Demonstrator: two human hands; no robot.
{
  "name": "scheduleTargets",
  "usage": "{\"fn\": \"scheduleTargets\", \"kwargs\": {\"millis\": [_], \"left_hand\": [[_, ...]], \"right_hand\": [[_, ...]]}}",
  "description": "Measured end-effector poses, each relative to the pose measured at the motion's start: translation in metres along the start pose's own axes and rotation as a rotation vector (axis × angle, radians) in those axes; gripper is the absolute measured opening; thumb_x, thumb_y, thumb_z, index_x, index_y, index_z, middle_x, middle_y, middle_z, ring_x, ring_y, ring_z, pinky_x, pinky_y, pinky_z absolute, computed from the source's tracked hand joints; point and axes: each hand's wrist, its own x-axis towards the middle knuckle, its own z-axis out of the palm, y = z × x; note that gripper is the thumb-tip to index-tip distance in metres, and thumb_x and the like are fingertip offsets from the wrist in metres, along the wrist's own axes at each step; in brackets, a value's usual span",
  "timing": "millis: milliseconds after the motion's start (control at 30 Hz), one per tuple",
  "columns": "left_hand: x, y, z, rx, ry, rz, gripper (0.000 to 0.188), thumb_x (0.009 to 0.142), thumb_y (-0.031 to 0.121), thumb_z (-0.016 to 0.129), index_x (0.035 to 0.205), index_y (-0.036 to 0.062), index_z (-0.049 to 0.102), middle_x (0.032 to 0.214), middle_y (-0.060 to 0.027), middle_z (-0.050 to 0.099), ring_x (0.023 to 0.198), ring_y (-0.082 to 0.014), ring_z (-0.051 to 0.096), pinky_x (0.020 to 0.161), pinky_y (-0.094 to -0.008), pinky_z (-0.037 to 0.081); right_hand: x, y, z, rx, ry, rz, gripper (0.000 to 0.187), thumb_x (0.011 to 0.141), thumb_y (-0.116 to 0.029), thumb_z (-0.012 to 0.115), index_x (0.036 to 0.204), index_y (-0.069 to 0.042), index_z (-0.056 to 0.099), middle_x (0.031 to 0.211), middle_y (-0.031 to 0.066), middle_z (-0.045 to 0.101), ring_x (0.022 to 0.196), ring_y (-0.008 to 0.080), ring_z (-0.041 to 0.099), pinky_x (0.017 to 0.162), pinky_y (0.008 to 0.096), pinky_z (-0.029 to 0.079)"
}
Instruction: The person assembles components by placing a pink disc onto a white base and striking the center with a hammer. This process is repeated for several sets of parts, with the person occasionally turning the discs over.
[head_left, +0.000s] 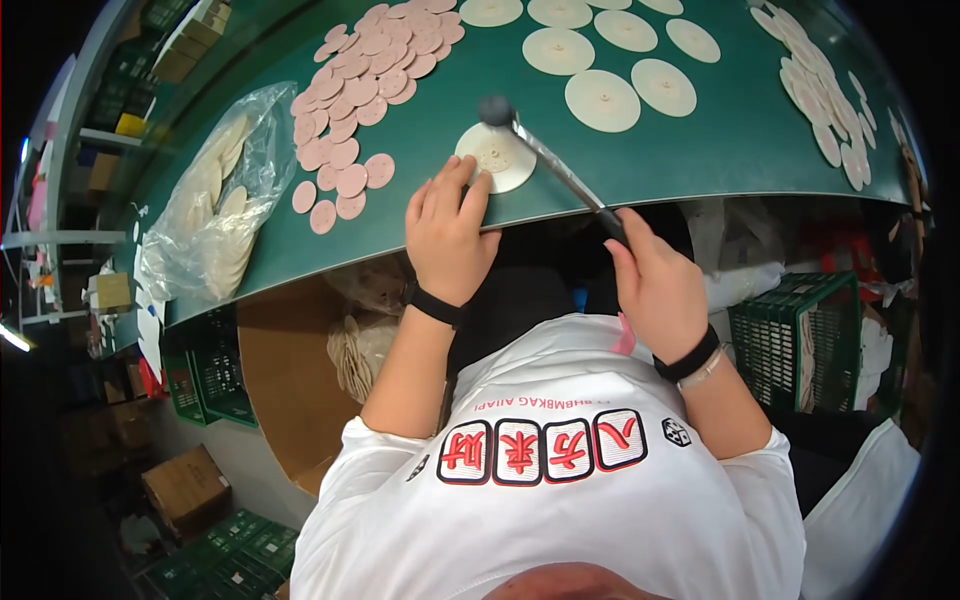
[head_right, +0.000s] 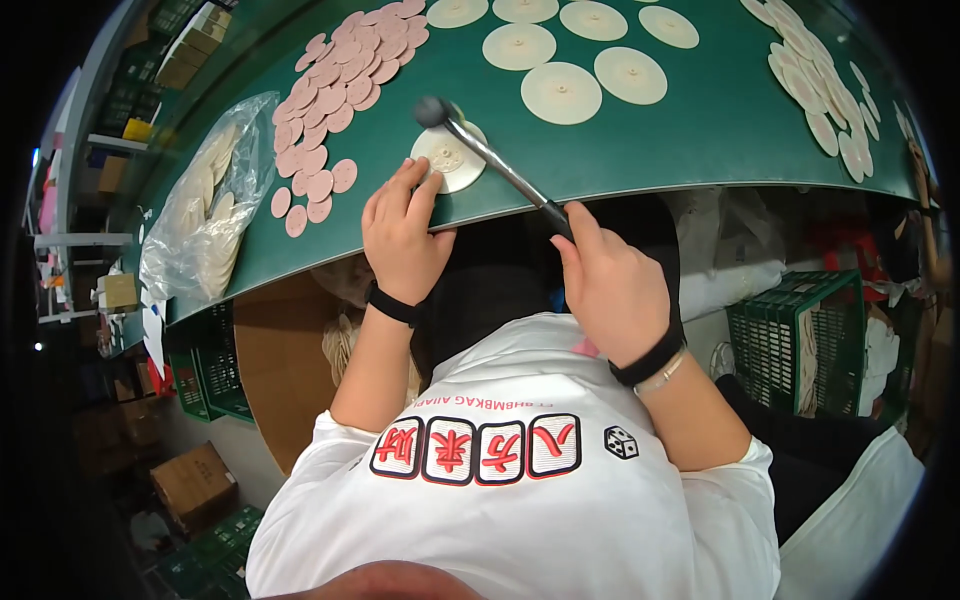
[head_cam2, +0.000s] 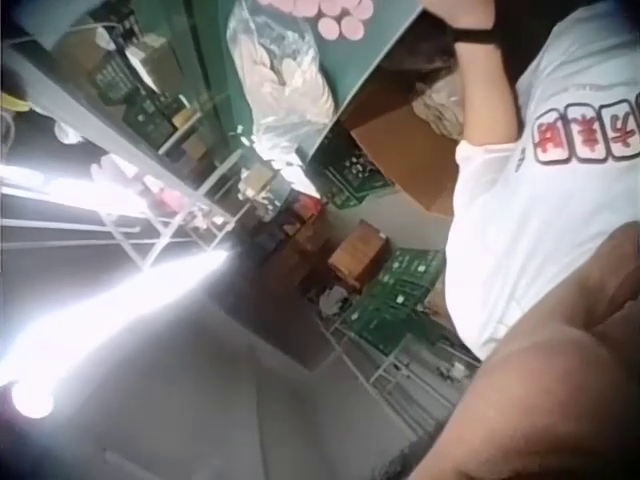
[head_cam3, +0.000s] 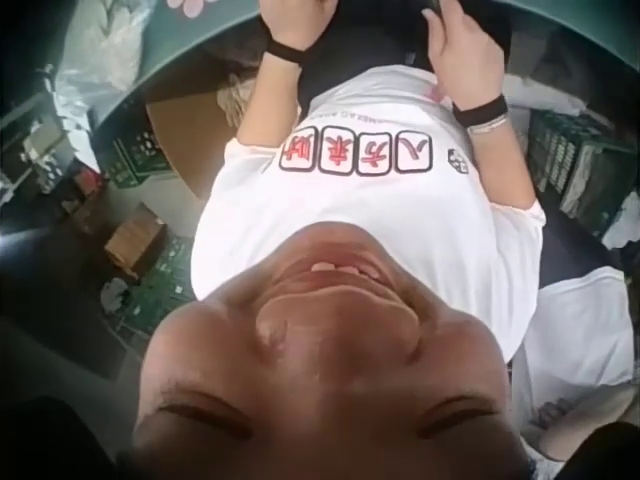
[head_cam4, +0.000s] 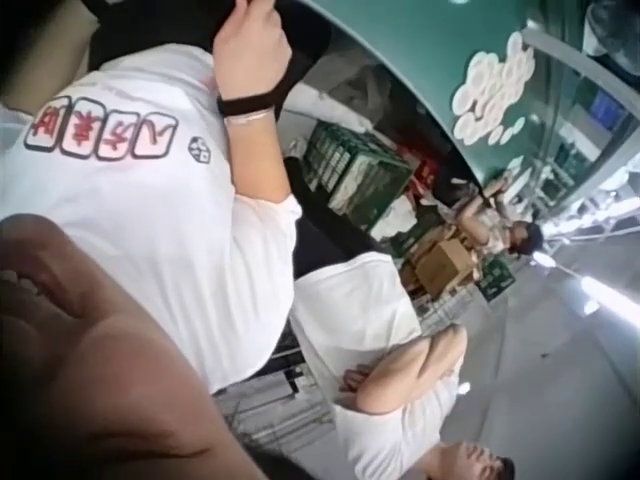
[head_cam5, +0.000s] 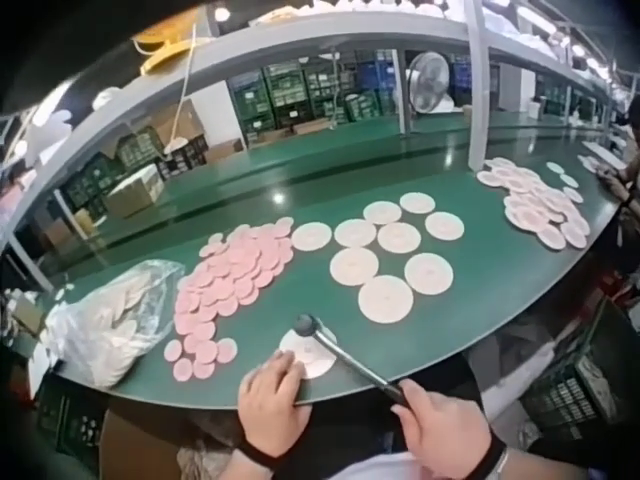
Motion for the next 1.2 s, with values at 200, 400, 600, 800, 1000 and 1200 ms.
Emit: {"fn": "scheduleTargets", "kwargs": {"millis": [200, 400, 600, 800, 1000, 1200], "left_hand": [[-0.007, 0.021, -0.012, 0.054, -0.108, -0.009, 0.063, 0.069, 0.004, 0.081, 0.13, 0.0102, 0.066, 0.143, -0.0107, 0.06, 0.134, -0.031, 0.057, 0.112, -0.0475, 0.039], [0.008, 0.046, -0.029, -0.165, -0.125, -0.086, 0.073, 0.076, 0.015, 0.086, 0.142, 0.0085, 0.056, 0.152, -0.0165, 0.052, 0.144, -0.0367, 0.047, 0.118, -0.0545, 0.031], [0.007, 0.011, -0.028, 0.038, -0.261, -0.042, 0.074, 0.075, 0.014, 0.085, 0.142, 0.0069, 0.055, 0.155, -0.0197, 0.05, 0.147, -0.037, 0.044, 0.122, -0.0614, 0.026], [0.006, 0.006, -0.026, 0.033, -0.287, -0.05, 0.072, 0.075, 0.013, 0.085, 0.14, 0.0072, 0.056, 0.156, -0.0188, 0.049, 0.146, -0.0364, 0.047, 0.121, -0.0652, 0.025], [0.007, 0.014, -0.029, 0.046, -0.271, -0.07, 0.074, 0.075, 0.014, 0.087, 0.143, 0.0115, 0.057, 0.156, -0.0143, 0.051, 0.145, -0.0341, 0.048, 0.122, -0.0629, 0.025], [-0.002, 0.039, -0.035, -0.018, -0.308, -0.106, 0.075, 0.076, 0.018, 0.088, 0.144, 0.0099, 0.056, 0.151, -0.0138, 0.054, 0.14, -0.0336, 0.052, 0.121, -0.0621, 0.025]], "right_hand": [[0.01, 0.001, 0.0, -0.072, 0.028, -0.035, 0.031, 0.102, -0.021, 0.067, 0.129, -0.006, 0.064, 0.08, 0.0171, 0.069, 0.071, 0.0402, 0.067, 0.062, 0.0495, 0.052], [0.017, 0.004, -0.005, 0.042, -0.032, -0.003, 0.031, 0.102, -0.022, 0.067, 0.128, -0.004, 0.064, 0.082, 0.0183, 0.069, 0.072, 0.0404, 0.068, 0.061, 0.0474, 0.052], [0.005, -0.002, -0.013, 0.243, 0.12, -0.008, 0.032, 0.102, -0.019, 0.068, 0.13, -0.004, 0.065, 0.086, 0.0201, 0.07, 0.073, 0.0404, 0.068, 0.062, 0.0445, 0.052], [-0.002, 0.003, -0.015, 0.097, 0.054, -0.008, 0.033, 0.101, -0.019, 0.069, 0.132, -0.005, 0.065, 0.09, 0.0206, 0.072, 0.074, 0.0407, 0.069, 0.063, 0.0448, 0.053], [-0.008, 0.004, -0.006, 0.104, 0.108, -0.048, 0.033, 0.102, -0.021, 0.069, 0.131, -0.006, 0.066, 0.086, 0.0194, 0.071, 0.073, 0.0412, 0.068, 0.063, 0.0467, 0.053], [0.005, 0.005, -0.007, -0.023, -0.026, 0.003, 0.031, 0.102, -0.022, 0.068, 0.129, -0.005, 0.066, 0.083, 0.0189, 0.07, 0.072, 0.0413, 0.068, 0.062, 0.0465, 0.052]]}}
